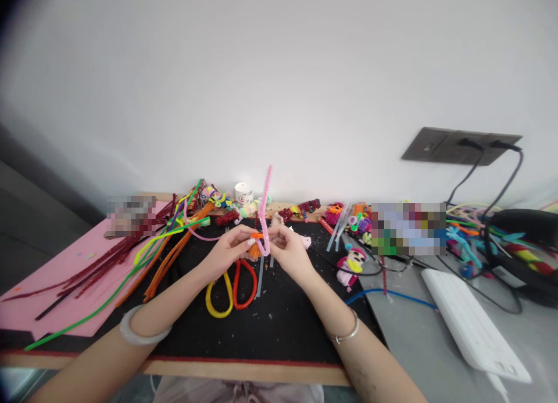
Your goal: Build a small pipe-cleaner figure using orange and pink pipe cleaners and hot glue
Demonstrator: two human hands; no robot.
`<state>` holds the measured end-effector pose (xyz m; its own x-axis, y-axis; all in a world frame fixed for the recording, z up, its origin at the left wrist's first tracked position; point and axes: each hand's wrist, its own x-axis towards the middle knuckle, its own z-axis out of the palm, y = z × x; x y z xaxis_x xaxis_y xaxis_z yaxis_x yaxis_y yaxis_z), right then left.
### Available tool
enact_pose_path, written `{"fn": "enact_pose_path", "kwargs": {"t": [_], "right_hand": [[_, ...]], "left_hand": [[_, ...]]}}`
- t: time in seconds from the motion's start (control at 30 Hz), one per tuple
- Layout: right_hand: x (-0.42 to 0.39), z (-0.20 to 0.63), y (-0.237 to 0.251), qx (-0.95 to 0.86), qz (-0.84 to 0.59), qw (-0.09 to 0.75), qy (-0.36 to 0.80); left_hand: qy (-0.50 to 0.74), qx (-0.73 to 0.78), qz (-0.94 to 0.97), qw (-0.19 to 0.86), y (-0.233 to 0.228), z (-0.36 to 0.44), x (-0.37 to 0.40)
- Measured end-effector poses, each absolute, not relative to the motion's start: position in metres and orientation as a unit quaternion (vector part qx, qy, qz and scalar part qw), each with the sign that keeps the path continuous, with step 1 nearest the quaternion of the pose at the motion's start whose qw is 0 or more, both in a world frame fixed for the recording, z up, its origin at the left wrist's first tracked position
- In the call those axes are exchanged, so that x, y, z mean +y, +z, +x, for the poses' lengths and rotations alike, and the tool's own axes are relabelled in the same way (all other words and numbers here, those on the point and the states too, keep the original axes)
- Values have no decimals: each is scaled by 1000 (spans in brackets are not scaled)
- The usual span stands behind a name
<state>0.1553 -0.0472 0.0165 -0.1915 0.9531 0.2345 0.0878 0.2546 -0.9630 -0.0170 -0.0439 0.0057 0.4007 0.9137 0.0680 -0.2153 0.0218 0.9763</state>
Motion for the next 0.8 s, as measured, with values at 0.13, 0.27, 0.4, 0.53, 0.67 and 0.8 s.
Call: {"fn": "enact_pose_path", "kwargs": {"t": [0.13,0.27,0.4,0.53,0.67,0.8], "right_hand": [[-47,154,13,-626,-391,489,465],[-48,153,12,-628,-397,491,455],[-48,152,12,-626,-404,492,450],[-49,150,12,-616,-406,495,459],[-52,151,17,-632,-396,484,457],[-56,153,23,-668,-353,454,472]], "left_hand": [[444,319,550,631,7,-16,-44],[451,320,569,608,6,-16,-44],[460,322,603,567,3,-17,-43],[459,324,621,547,1,-17,-42],[468,329,618,540,-1,-17,-41],[480,331,601,547,-1,-18,-39]]}}
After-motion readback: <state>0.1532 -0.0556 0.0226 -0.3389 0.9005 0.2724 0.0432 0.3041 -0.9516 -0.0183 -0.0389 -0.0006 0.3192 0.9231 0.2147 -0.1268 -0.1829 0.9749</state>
